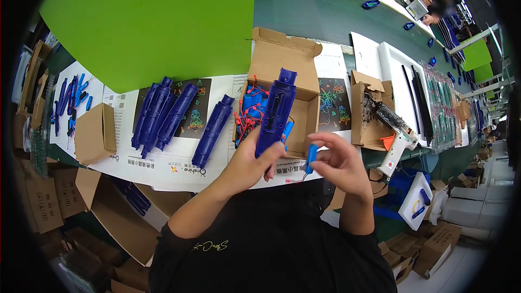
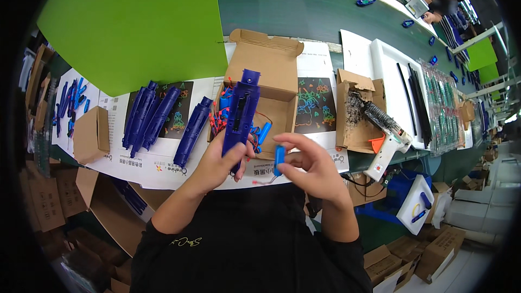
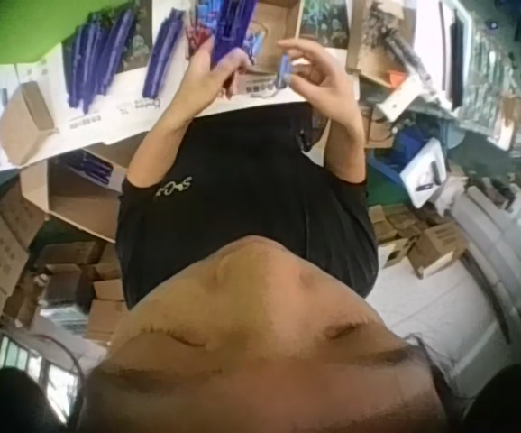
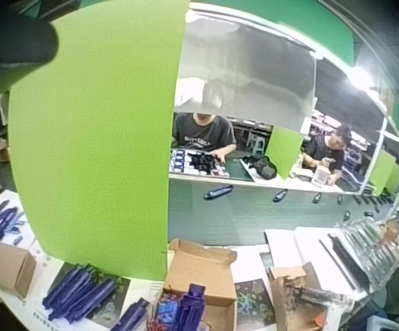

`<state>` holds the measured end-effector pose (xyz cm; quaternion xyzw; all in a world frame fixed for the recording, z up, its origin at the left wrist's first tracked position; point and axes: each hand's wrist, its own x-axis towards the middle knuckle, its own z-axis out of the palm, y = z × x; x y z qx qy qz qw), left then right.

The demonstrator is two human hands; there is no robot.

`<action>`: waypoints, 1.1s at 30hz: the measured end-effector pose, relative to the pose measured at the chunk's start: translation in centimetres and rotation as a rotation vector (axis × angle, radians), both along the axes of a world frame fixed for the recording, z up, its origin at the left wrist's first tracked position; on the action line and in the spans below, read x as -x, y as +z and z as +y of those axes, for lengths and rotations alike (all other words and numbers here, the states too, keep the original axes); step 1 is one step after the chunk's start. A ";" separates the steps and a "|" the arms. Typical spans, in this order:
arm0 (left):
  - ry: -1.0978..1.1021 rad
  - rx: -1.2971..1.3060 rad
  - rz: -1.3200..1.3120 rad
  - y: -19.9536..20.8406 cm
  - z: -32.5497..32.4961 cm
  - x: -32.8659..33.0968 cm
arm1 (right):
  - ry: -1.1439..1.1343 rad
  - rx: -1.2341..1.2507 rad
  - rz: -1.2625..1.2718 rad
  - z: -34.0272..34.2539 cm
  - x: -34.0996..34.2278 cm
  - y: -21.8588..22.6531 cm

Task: Manually assemble plastic components using a heat gun and small wires on an assembly line.

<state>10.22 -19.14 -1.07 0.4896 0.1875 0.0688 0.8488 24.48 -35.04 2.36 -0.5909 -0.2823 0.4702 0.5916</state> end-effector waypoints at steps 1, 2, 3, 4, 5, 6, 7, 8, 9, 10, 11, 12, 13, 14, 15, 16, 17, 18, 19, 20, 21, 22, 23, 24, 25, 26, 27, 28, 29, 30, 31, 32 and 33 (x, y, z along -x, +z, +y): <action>-0.009 0.098 -0.022 -0.2 0.0 0.0 | -0.030 -0.057 0.029 -0.1 -0.1 -0.2; -0.031 0.093 -0.028 -0.9 -0.2 -0.1 | -0.059 -0.114 0.057 0.0 -0.4 -0.4; -0.034 0.114 -0.034 -0.9 -0.4 -0.2 | -0.089 -0.172 0.086 0.1 -0.6 -0.6; -0.039 0.136 -0.045 -0.8 -0.6 -0.4 | -0.115 -0.178 0.077 0.4 -0.6 -0.4; -0.045 0.158 -0.055 -0.7 -0.7 -0.5 | -0.137 -0.198 0.071 0.9 -0.7 -0.3; -0.039 0.131 -0.040 -0.7 -0.8 -0.6 | -0.159 -0.217 0.064 1.4 -0.7 -0.1; -0.039 0.121 -0.050 -0.7 -1.0 -0.7 | -0.175 -0.237 0.058 1.9 -0.7 0.0; -0.037 0.112 -0.061 -0.7 -1.1 -0.7 | -0.207 -0.257 0.030 2.4 -0.5 0.2; -0.036 0.102 -0.072 -0.8 -1.3 -0.7 | -0.204 -0.248 -0.008 2.7 -0.5 0.3; -0.036 0.069 -0.064 -0.9 -1.5 -0.7 | -0.198 -0.241 -0.042 3.0 -0.5 0.3; -0.036 0.036 -0.056 -0.9 -1.7 -0.7 | -0.192 -0.233 -0.076 3.2 -0.5 0.3; -0.036 0.003 -0.048 -0.9 -1.8 -0.7 | -0.202 -0.218 -0.099 3.4 -0.3 0.3; -0.037 -0.013 -0.048 -1.1 -1.8 -0.8 | -0.212 -0.202 -0.123 3.6 -0.2 0.4; -0.039 -0.030 -0.048 -1.2 -1.7 -0.8 | -0.222 -0.185 -0.147 3.8 0.0 0.4; -0.041 -0.046 -0.048 -1.2 -1.7 -0.8 | -0.245 -0.189 -0.225 3.9 0.1 0.4; -0.035 -0.045 -0.053 -1.2 -1.8 -0.9 | -0.269 -0.193 -0.304 4.0 0.2 0.3; -0.030 -0.044 -0.058 -1.1 -2.0 -0.9 | -0.294 -0.197 -0.383 4.2 0.3 0.3; -0.025 -0.043 -0.064 -1.0 -2.1 -0.9 | -0.311 -0.193 -0.454 4.3 0.5 0.4; -0.021 -0.045 -0.059 -0.9 -2.2 -1.0 | -0.328 -0.190 -0.525 4.4 0.6 0.5; -0.018 -0.047 -0.055 -0.9 -2.3 -1.0 | -0.345 -0.186 -0.595 4.5 0.7 0.5; -0.015 -0.049 -0.050 -0.8 -2.4 -1.1 | -0.362 -0.187 -0.622 4.7 0.8 0.4; -0.011 -0.046 -0.054 -0.8 -2.4 -1.1 | -0.379 -0.189 -0.649 4.8 0.9 0.3; -0.006 -0.043 -0.057 -0.8 -2.4 -1.2 | -0.396 -0.191 -0.676 4.9 1.0 0.1; -0.001 -0.040 -0.060 -0.8 -2.5 -1.2 | -0.396 -0.216 -0.743 5.0 1.0 0.0; -0.003 -0.048 -0.057 -0.7 -2.5 -1.3 | -0.397 -0.241 -0.811 5.1 0.9 -0.2; -0.005 -0.056 -0.054 -0.5 -2.5 -1.3 | -0.397 -0.266 -0.878 5.2 0.8 -0.3; -0.006 -0.064 -0.051 -0.4 -2.5 -1.3 | -0.414 -0.260 -0.919 5.2 0.7 -0.5; 0.006 -0.056 -0.052 -0.3 -2.6 -1.3 | -0.432 -0.254 -0.957 5.3 0.6 -0.7; 0.019 -0.048 -0.053 -0.2 -2.7 -1.3 | -0.449 -0.248 -0.996 5.3 0.6 -0.8; 0.032 -0.041 -0.053 -0.2 -2.8 -1.2 | -0.426 -0.225 -0.977 5.3 0.6 -0.8; 0.037 -0.038 -0.056 -0.2 -2.9 -1.1 | -0.402 -0.203 -0.959 5.3 0.6 -0.7; 0.043 -0.036 -0.058 -0.3 -3.0 -1.0 | -0.378 -0.181 -0.941 5.3 0.6 -0.7; 0.050 -0.034 -0.061 -0.4 -3.0 -0.9 | -0.336 -0.160 -0.955 5.2 0.4 -0.5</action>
